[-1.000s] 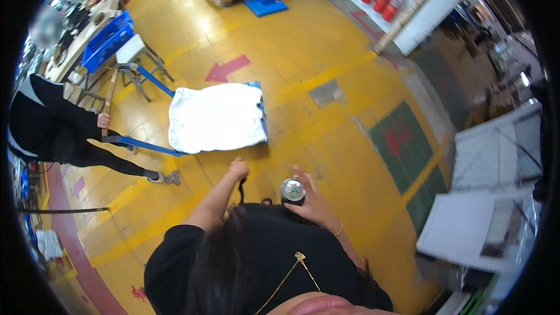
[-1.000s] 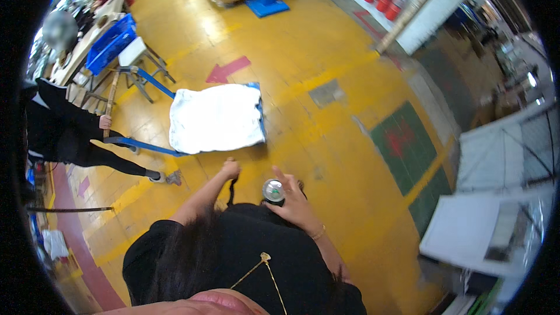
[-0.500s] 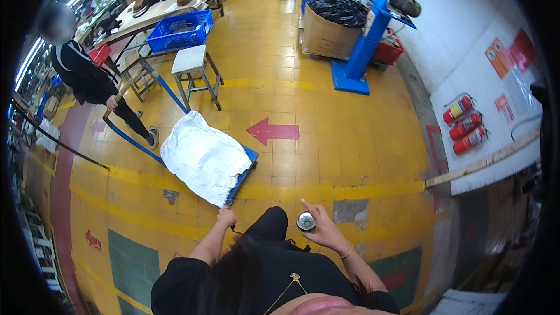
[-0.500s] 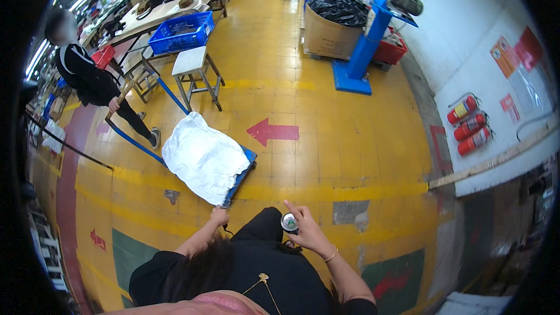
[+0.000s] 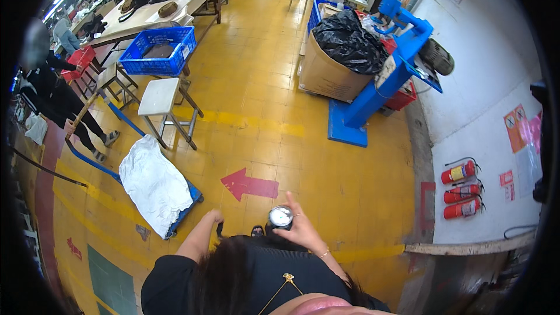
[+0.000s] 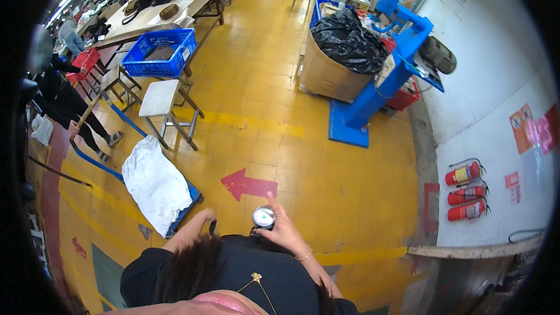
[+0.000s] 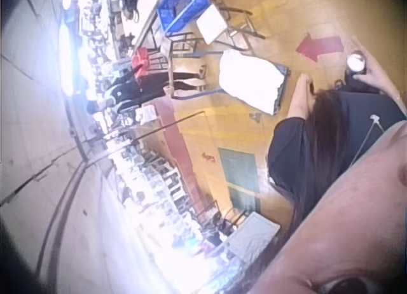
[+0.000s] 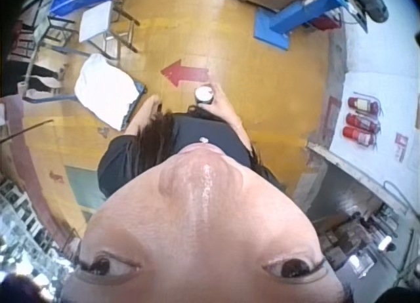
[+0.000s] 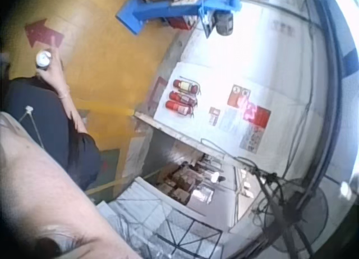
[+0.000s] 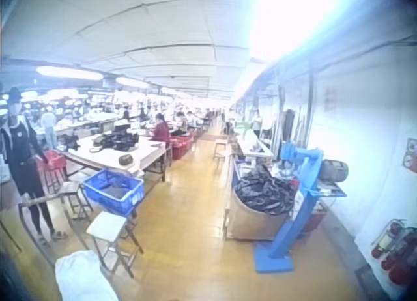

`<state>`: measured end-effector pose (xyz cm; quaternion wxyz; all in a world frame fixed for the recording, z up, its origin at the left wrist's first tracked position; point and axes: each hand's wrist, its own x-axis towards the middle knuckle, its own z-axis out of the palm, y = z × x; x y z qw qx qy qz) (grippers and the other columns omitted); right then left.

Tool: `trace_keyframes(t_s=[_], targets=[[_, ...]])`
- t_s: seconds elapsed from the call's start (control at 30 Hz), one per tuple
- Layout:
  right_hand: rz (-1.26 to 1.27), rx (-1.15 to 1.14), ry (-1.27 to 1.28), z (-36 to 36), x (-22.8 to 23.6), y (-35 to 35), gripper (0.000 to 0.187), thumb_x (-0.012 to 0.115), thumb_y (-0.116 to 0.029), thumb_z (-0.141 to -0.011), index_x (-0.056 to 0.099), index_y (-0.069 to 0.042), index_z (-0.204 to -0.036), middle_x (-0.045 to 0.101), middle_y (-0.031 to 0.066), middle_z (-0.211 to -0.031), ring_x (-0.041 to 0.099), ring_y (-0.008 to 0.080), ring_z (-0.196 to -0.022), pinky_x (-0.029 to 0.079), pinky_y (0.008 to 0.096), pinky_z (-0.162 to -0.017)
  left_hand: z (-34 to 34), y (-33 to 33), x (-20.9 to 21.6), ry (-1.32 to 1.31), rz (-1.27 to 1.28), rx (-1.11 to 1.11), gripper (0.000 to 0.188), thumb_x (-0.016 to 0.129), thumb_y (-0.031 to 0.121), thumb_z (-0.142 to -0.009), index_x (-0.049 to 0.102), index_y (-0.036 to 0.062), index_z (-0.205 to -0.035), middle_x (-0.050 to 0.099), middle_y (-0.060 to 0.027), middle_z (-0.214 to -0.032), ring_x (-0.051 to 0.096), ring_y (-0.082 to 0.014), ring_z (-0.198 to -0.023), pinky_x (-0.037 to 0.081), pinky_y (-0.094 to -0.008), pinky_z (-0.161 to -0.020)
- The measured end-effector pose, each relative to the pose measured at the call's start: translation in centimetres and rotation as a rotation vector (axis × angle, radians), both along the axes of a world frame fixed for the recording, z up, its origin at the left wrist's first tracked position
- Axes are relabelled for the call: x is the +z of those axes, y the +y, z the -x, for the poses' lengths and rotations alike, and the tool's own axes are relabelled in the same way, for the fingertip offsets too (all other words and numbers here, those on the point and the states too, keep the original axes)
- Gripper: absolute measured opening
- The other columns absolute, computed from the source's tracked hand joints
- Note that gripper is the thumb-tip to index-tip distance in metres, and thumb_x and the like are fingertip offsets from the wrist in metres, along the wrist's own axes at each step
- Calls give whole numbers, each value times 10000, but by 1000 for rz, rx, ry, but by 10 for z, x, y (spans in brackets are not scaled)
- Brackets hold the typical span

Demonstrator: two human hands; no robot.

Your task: The person repeatedly picks up curved leather pieces, places them on a curved metal form, and uses a wooden mallet to tap and shape the edges. They handle multiple pieces one at a time, occasionally moving items aside and walking to retrieve a drink before returning to continue shaping.

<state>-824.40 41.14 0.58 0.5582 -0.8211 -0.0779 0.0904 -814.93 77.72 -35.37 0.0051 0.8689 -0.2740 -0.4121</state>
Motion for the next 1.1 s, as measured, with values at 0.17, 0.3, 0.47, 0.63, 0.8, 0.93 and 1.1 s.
trace_keyframes(t_s=[0.17, 0.3, 0.47, 0.63, 0.8, 0.93, 1.1], targets=[[215, -176, -29, -174, -23, -85, 1149, 822, -48, -661, 122, -150, -1565, 505, 192, -1253, 552, 348, -1175, 476, 401, -998, -219, -116, 31, -15, 42, 255, 300, 535, 226, -822, 738, 32, -927, 705, -218, -967, 680, -384, -948, 541, -437, -851], [212, -111, -66, -330, 3, -127, 1107, 817, -55, -667, 166, -145, -1558, 524, 180, -1250, 553, 346, -1170, 463, 407, -1008, -329, -166, 76, 72, 24, 429, 371, 501, 295, -866, 736, 24, -961, 689, -235, -1034, 665, -388, -999, 523, -439, -903], [257, 170, -159, -552, 30, -150, 1036, 789, -93, -697, 205, -146, -1550, 504, 183, -1288, 534, 360, -1193, 430, 420, -1039, -446, -147, 88, 11, 30, 668, 357, 565, 333, -830, 738, 39, -934, 696, -233, -995, 671, -375, -978, 532, -422, -864], [176, 400, -162, -760, 39, -130, 1022, 776, -82, -711, 204, -180, -1553, 472, 175, -1327, 520, 368, -1205, 430, 440, -1035, -541, -80, 14, 53, 50, 1004, 375, 635, 375, -783, 737, 51, -941, 709, -195, -986, 676, -354, -964, 537, -403, -834], [75, 327, -61, -938, 29, -106, 1094, 809, -106, -696, 146, -152, -1566, 500, 206, -1300, 511, 374, -1227, 419, 416, -1055, -726, -100, 44, 154, -45, 849, 408, 594, 402, -818, 730, 50, -972, 703, -204, -1016, 671, -358, -979, 533, -414, -847], [41, 264, -55, -1077, 41, -111, 1104, 814, -113, -689, 142, -146, -1565, 504, 202, -1314, 509, 367, -1238, 419, 417, -1055, -945, -118, 69, -59, 65, 828, 446, 553, 429, -849, 725, 38, -978, 697, -222, -1022, 667, -371, -988, 531, -424, -857], [42, -8, -94, -1259, 27, -155, 1094, 817, -95, -681, 160, -119, -1557, 523, 191, -1285, 508, 348, -1228, 418, 414, -1045, -1248, -168, 127, -198, 91, 701, 319, 547, 243, -845, 723, -18, -900, 686, -261, -978, 654, -425, -971, 533, -457, -852]])
